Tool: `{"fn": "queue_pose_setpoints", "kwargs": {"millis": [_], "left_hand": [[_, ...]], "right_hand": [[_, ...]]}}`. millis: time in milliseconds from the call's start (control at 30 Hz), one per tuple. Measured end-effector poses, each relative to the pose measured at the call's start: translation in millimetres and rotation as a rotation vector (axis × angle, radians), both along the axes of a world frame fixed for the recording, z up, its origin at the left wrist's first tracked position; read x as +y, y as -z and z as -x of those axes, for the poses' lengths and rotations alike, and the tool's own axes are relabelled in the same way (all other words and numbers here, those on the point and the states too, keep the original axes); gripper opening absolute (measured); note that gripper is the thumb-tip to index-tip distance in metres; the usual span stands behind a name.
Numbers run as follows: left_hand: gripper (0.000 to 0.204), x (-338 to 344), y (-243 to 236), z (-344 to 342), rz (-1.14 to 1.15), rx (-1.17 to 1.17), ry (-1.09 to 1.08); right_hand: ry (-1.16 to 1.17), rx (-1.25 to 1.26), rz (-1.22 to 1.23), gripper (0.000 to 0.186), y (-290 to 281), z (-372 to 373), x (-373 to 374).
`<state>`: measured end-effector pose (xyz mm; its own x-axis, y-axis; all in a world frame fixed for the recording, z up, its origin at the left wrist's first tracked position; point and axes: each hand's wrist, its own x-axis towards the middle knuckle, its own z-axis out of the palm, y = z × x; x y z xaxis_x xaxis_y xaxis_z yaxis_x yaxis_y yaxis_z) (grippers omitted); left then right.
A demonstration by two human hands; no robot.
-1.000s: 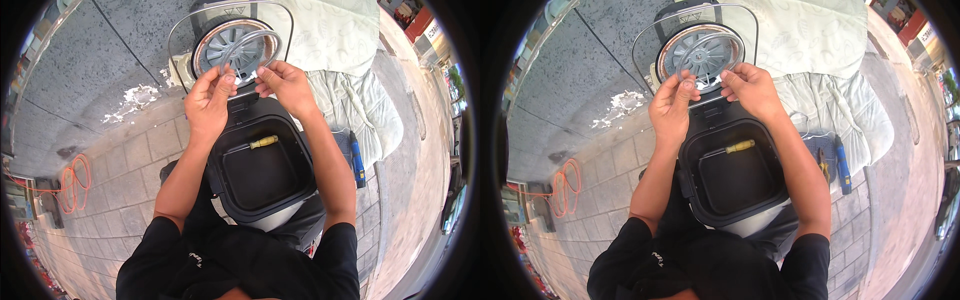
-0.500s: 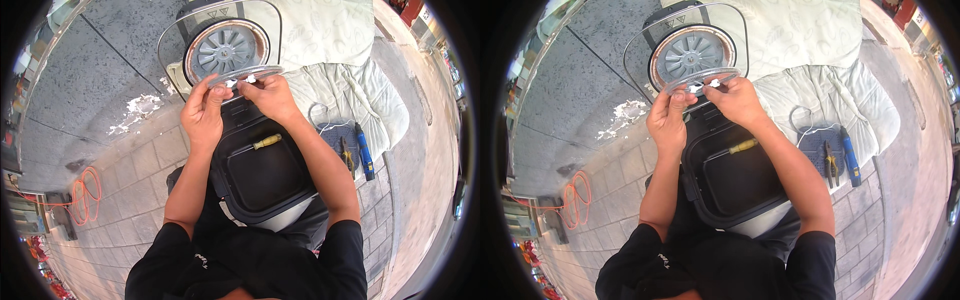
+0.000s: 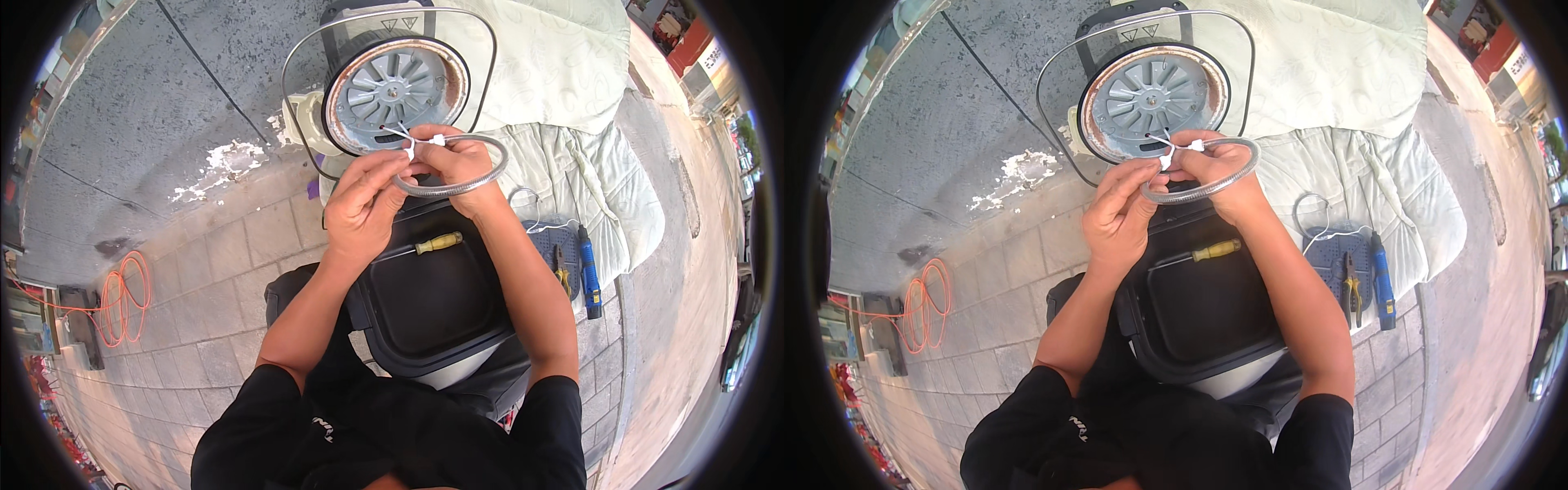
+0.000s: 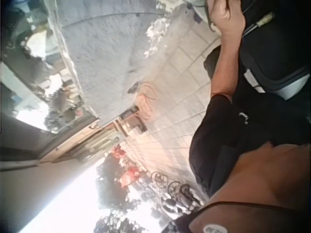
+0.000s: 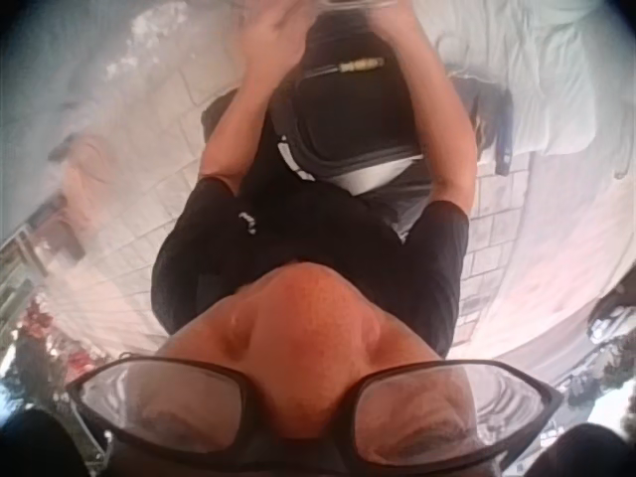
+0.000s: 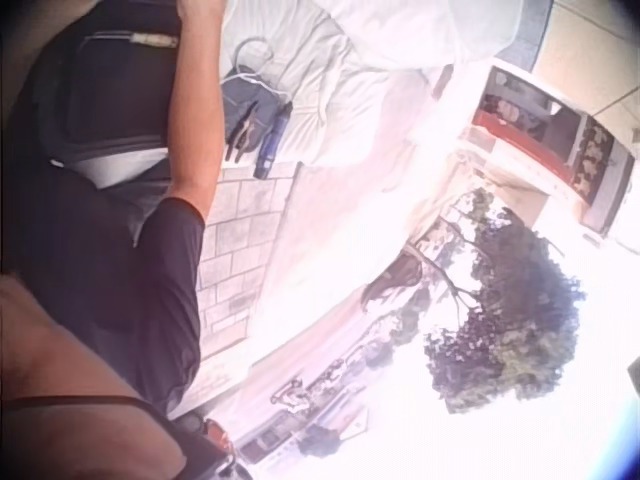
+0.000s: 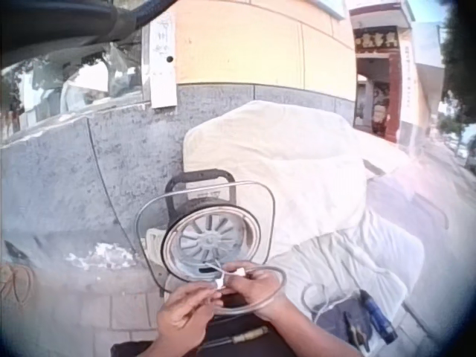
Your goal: The person uses a screwdriver to manipulate wires and components inside a disassembled electric fan. They repeatedly probe the internal wiring and fan housing, then reposition the fan unit to access different areas.
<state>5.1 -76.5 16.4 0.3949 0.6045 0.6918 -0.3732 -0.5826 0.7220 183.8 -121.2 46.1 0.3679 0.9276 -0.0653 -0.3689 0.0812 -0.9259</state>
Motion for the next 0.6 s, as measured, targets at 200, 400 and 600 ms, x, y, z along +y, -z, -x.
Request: {"fn": "queue_pose_setpoints", "kwargs": {"millis": [200,400,600], "left_hand": [[0.032,-2.5,1.8,-6.5,-0.065,-0.039,0.008],[0.031,-5.1,-1.0,-7.9,-0.093,-0.051,-0.001],[0.035,-1.6,-1.4,-8.4,-0.115,-0.011,-0.137]], "right_hand": [[-0.069,0.177,-0.026,0.034,-4.7,1.3,-1.6],[-0.132,0.305,-0.023,0.034,-9.9,0.6,1.3],[-0.079,0.26,0.025,0.027,-8.9,6.5,7.4]]}}
